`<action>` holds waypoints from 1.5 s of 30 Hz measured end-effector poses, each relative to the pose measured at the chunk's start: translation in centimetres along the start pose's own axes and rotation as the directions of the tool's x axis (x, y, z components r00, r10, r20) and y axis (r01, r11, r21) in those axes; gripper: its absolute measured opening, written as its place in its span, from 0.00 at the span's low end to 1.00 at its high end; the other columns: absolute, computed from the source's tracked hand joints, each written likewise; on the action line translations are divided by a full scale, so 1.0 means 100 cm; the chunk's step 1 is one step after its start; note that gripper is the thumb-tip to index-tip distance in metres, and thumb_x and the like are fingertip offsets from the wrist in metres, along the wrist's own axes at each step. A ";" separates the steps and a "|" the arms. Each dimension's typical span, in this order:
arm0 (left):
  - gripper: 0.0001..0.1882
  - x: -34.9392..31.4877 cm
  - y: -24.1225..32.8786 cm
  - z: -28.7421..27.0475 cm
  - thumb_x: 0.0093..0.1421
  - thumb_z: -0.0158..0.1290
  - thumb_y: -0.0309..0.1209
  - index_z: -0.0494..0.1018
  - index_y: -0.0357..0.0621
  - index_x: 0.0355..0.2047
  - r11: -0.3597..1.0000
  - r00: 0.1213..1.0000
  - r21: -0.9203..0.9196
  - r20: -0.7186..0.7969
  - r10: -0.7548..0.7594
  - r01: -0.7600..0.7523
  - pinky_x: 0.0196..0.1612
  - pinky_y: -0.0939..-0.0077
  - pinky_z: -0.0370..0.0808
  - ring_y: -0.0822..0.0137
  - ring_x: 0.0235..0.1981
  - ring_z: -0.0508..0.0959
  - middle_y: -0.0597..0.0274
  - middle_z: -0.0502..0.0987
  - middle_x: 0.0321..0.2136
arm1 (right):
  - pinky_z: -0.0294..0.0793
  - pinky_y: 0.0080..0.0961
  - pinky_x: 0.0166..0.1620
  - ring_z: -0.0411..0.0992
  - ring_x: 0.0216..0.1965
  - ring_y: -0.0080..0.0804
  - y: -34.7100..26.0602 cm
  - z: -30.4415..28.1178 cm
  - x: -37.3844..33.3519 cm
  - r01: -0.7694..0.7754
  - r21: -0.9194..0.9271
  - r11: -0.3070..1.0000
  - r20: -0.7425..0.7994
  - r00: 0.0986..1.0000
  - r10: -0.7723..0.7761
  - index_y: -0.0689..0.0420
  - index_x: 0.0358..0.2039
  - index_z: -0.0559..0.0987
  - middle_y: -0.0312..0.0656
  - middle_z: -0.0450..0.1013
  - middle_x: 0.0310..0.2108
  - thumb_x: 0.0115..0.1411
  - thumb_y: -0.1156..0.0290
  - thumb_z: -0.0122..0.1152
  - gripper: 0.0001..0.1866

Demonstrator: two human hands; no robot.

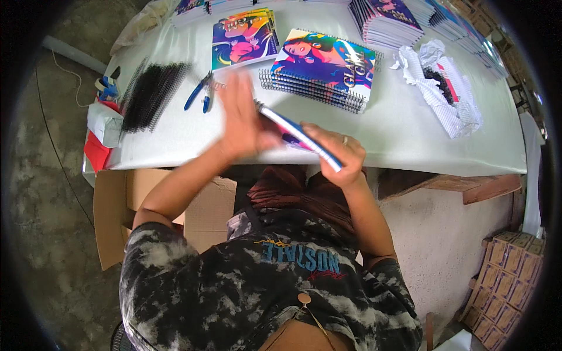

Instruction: The person assembles spiral-bound notebooks by inserting metal spiral coils into the punched holes of the covers and pages. They handle the notebooks one at a time, aligning the coils, and then place the completed units into a cardboard box.

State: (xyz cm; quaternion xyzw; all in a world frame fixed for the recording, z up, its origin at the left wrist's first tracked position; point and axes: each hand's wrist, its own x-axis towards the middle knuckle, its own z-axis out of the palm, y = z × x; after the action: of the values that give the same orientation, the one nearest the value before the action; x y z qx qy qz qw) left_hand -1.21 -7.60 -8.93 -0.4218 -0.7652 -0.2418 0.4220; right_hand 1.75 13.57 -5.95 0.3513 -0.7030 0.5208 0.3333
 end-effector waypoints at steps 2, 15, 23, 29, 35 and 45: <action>0.53 0.000 0.005 -0.014 0.46 0.48 0.66 0.53 0.32 0.57 0.998 0.965 0.038 0.262 0.029 -0.041 0.54 0.42 0.53 0.44 0.56 0.56 0.48 0.66 0.48 | 0.76 0.28 0.39 0.77 0.36 0.40 0.002 -0.002 0.004 -0.033 -0.004 0.999 -0.050 0.998 0.032 0.65 0.35 0.77 0.50 0.76 0.34 0.45 0.86 0.53 0.14; 0.60 0.004 0.001 -0.010 0.43 0.42 0.72 0.46 0.29 0.59 0.996 0.990 0.061 0.127 -0.066 0.059 0.59 0.40 0.36 0.39 0.61 0.44 0.35 0.42 0.60 | 0.75 0.28 0.37 0.76 0.35 0.37 -0.007 0.009 0.003 -0.046 0.047 0.998 0.008 0.999 0.045 0.62 0.38 0.78 0.46 0.76 0.35 0.42 0.89 0.51 0.20; 0.52 -0.001 -0.038 0.008 0.47 0.42 0.69 0.52 0.37 0.58 0.867 0.946 0.460 -0.150 0.288 -0.191 0.58 0.39 0.43 0.40 0.55 0.57 0.41 0.63 0.48 | 0.75 0.27 0.36 0.76 0.33 0.37 -0.005 0.011 0.000 -0.032 -0.026 0.999 -0.015 0.999 0.031 0.59 0.38 0.78 0.44 0.76 0.35 0.44 0.86 0.54 0.18; 0.59 0.031 0.020 -0.010 0.45 0.45 0.69 0.42 0.28 0.60 0.994 0.983 0.034 0.156 0.100 -0.107 0.59 0.38 0.34 0.28 0.58 0.45 0.32 0.45 0.58 | 0.75 0.26 0.35 0.77 0.34 0.36 -0.002 0.006 0.002 -0.061 -0.069 0.996 -0.033 0.998 0.059 0.60 0.39 0.78 0.44 0.76 0.36 0.42 0.86 0.54 0.20; 0.58 0.076 -0.017 -0.006 0.48 0.30 0.73 0.35 0.31 0.61 0.947 0.940 0.022 -0.129 -0.316 0.322 0.60 0.44 0.29 0.47 0.64 0.37 0.39 0.33 0.62 | 0.75 0.26 0.34 0.76 0.32 0.37 -0.011 0.014 0.002 -0.058 -0.001 0.998 -0.015 0.998 0.058 0.62 0.38 0.77 0.45 0.76 0.36 0.41 0.87 0.54 0.20; 0.55 0.055 0.002 -0.004 0.43 0.47 0.69 0.56 0.28 0.54 0.977 0.972 0.059 0.102 -0.212 0.207 0.59 0.46 0.49 0.39 0.56 0.56 0.34 0.56 0.53 | 0.75 0.27 0.34 0.77 0.33 0.37 -0.008 0.008 0.004 -0.039 -0.065 0.997 -0.029 0.999 0.037 0.61 0.38 0.77 0.46 0.76 0.35 0.43 0.86 0.55 0.19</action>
State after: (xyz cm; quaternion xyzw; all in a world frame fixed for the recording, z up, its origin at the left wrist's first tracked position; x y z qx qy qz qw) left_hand -2.43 -5.32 -4.02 -0.3410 -0.8325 -0.2435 0.3623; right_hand 2.09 12.58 -5.39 0.3194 -0.7217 0.5084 0.3444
